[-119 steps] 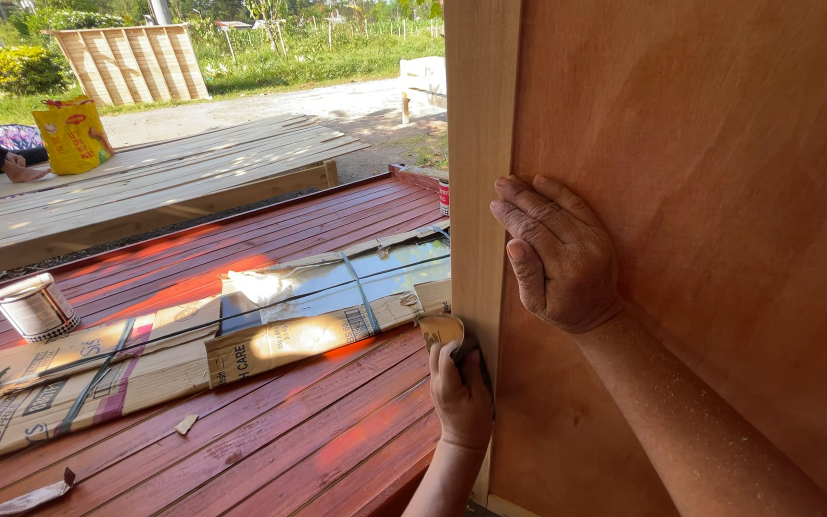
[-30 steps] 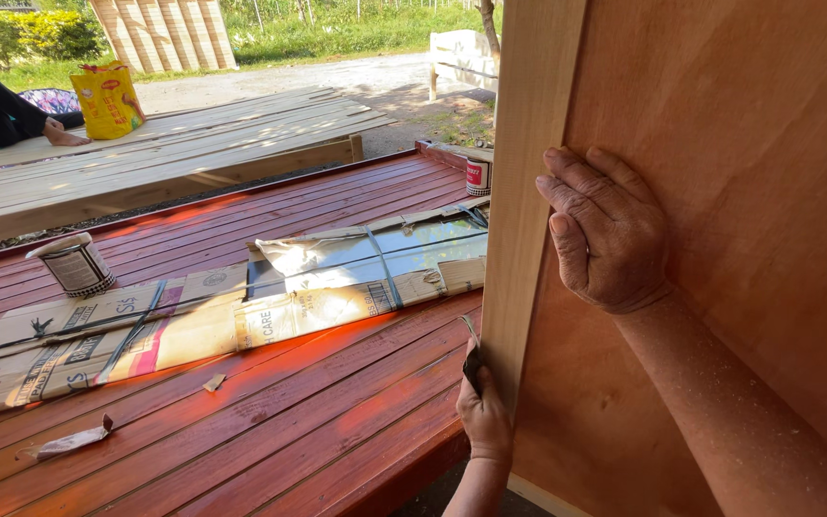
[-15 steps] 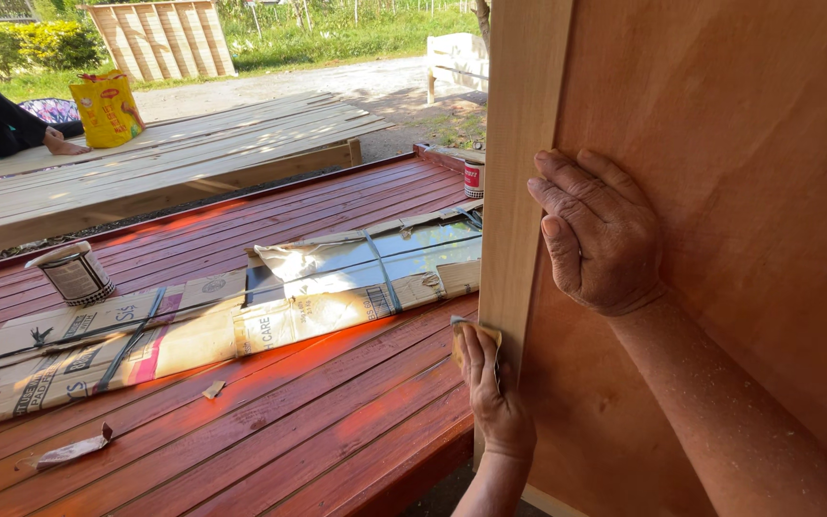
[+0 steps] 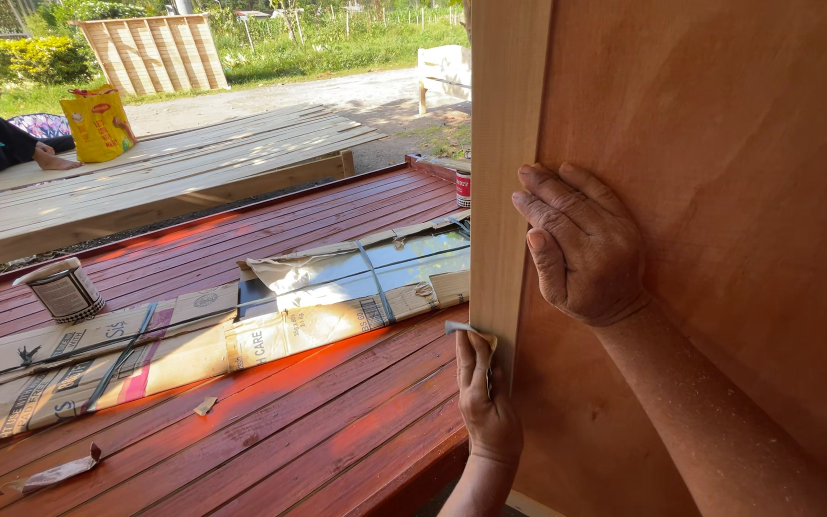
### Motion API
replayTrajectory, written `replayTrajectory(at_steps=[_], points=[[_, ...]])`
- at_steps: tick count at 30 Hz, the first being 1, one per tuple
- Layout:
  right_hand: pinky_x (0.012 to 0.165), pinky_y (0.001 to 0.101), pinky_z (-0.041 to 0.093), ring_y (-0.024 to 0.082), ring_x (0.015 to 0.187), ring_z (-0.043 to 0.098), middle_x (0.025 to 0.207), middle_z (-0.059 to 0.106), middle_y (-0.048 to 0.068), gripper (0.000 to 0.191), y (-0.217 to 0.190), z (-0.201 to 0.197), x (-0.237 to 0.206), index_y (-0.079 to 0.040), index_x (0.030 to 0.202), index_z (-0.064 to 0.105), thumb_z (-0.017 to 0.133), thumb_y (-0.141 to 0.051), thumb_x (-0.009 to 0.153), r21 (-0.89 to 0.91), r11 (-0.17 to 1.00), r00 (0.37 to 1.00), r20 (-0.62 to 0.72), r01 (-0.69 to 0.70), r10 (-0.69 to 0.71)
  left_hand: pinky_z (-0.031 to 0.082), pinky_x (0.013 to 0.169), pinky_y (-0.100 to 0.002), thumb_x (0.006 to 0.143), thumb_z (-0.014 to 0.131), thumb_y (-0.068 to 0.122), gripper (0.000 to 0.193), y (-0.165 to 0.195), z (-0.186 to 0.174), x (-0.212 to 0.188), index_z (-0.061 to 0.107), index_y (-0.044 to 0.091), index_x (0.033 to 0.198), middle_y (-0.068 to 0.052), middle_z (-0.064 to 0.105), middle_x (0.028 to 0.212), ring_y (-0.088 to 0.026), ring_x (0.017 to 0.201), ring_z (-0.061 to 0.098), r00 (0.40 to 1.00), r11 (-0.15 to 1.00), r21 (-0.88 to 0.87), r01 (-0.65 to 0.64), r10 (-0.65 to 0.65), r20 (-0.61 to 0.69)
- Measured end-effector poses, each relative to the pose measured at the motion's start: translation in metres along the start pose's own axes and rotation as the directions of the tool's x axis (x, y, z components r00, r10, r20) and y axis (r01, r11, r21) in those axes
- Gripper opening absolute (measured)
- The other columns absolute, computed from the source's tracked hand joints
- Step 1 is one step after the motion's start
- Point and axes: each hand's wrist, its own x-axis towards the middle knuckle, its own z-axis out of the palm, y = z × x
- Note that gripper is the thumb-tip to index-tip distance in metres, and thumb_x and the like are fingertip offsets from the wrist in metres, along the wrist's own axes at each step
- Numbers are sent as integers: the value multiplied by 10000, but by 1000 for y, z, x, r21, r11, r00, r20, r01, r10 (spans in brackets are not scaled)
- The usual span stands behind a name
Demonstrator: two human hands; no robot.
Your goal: The person sands a plywood door panel with a wooden frame, holding the panel steady with one hand while rubbing a sanding block along the frame edges and panel surface with the other. They work their way around the panel, sanding the vertical stiles, top rail, and lower edges in turn.
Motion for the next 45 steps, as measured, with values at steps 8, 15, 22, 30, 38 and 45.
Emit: replayTrajectory(at_steps=[8, 15, 22, 30, 38, 45], points=[[1169, 499, 468, 345, 1253, 675, 1284, 708, 222, 359, 0, -1, -2, 70, 1167, 716, 475, -191, 1114, -1, 1000, 1000, 15, 0, 0, 374, 1223, -376, 1106, 450, 120, 450, 24, 29, 117, 457, -39, 1527, -183, 547, 1541, -272, 1452, 503, 988, 863, -481, -153, 147, -51], [1167, 492, 471, 327, 1244, 677, 1274, 712, 210, 354, -1, 0, -1, 64, 1158, 719, 477, -189, 1109, 19, 1000, 1000, 2, -3, 3, 472, 916, -332, 1100, 518, 233, 375, -23, 4, 27, 671, -87, 1221, -87, 653, 1112, -162, 1038, 568, 950, 849, -455, 269, -311, -19], [1175, 476, 466, 318, 1261, 672, 1287, 713, 208, 365, -1, 1, -2, 62, 1163, 727, 476, -198, 1112, 20, 1000, 1000, 1, -19, 19, 501, 661, -342, 1011, 558, 384, 434, 33, 31, 171, 685, -15, 1125, -86, 693, 881, -134, 775, 593, 955, 901, -337, 273, -295, -17], [1172, 475, 465, 319, 1257, 672, 1281, 715, 205, 380, -2, 1, -2, 60, 1151, 730, 470, -215, 1117, 25, 999, 1000, -2, -21, 21, 518, 800, -326, 1029, 597, 330, 420, 34, 31, 159, 675, -31, 1227, -67, 703, 1035, -142, 923, 614, 972, 842, -507, 183, -231, -33], [1163, 486, 467, 329, 1243, 675, 1281, 711, 212, 370, -2, 0, 0, 67, 1148, 727, 475, -202, 1111, 19, 1000, 1000, 3, -10, 10, 505, 836, -290, 1004, 581, 305, 391, -20, -14, 40, 675, 17, 1252, 0, 700, 1069, -109, 949, 617, 816, 713, -415, 565, -560, 148], [1173, 492, 462, 337, 1259, 670, 1283, 708, 215, 370, -1, -1, -1, 72, 1161, 724, 468, -192, 1117, 21, 1000, 1000, 16, -9, 9, 383, 641, -316, 1079, 598, 352, 385, 10, 13, 137, 675, -21, 1139, -2, 530, 881, -112, 758, 436, 906, 745, -521, 417, -388, 171]])
